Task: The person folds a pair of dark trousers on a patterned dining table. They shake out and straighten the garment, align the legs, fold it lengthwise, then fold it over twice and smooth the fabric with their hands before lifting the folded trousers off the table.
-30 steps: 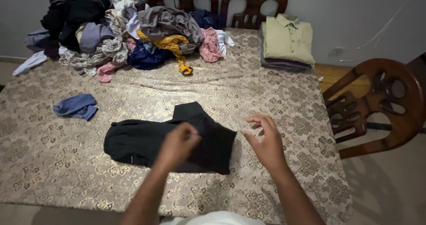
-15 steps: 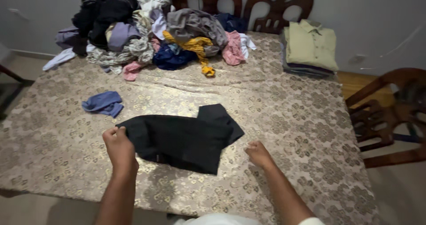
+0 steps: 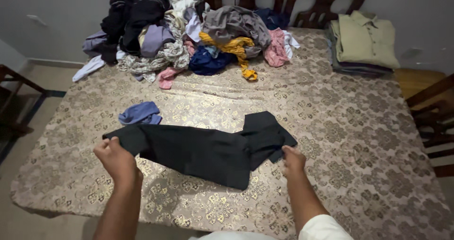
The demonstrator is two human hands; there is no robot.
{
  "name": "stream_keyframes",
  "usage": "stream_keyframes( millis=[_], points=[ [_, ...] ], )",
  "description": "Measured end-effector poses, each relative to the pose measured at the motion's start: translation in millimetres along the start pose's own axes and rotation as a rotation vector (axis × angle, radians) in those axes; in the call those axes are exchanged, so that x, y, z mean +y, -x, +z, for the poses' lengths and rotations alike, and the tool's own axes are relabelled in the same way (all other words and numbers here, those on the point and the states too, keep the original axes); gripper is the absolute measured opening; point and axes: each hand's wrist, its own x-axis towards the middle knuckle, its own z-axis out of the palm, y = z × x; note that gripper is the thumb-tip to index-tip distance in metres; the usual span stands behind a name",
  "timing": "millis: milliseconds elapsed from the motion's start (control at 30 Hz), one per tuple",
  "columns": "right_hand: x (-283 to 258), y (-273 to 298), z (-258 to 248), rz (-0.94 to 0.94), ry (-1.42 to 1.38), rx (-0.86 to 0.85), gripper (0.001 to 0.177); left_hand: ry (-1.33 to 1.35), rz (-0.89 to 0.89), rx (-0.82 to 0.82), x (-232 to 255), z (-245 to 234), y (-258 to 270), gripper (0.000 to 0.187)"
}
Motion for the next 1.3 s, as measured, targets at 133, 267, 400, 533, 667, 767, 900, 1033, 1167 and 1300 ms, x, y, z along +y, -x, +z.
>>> stream_keyframes(
  millis=[133,267,400,533,667,767,900,1033,1167,1300],
  points=[
    [-1,7,-28,-0.199,-0.081,0.1,0.018,-0.023,0.045,0.032,-4,8,-15,0.02],
    [-38,-8,-63,-0.324,-0.34,0.195,0.022,-0.055,0.115,0.104,-5,25,-18,0.019],
    [-115,-21,-141,-0.484,-0.475,0.244,0.009,-0.038,0.19,0.156,0,40,-8,0.018],
    [-180,-3,-198,-0.481,-0.396,0.259,0.021,-0.05,0.245,0.126,4,59,19,0.018],
    [-198,3,-228,-0.557,-0.165,0.278,0.026,-0.074,0.365,0.041,1,81,56,0.018],
    [-184,-10,-259,-0.23,-0.076,0.254,0.032,-0.091,0.259,0.022,1,99,83,0.018],
    [-152,-47,-293,-0.15,0.11,0.138,0.036,-0.029,0.302,-0.037,0,112,116,0.018],
    [-129,-67,-325,-0.195,0.298,0.023,0.04,-0.067,0.305,-0.039,-3,116,138,0.017],
    [-137,-74,-335,-0.222,0.303,-0.034,0.041,-0.027,0.375,-0.024,-8,114,149,0.017],
    [-178,-76,-314,-0.289,0.358,-0.02,0.038,0.036,0.063,-0.013,-10,139,125,0.021]
  ],
)
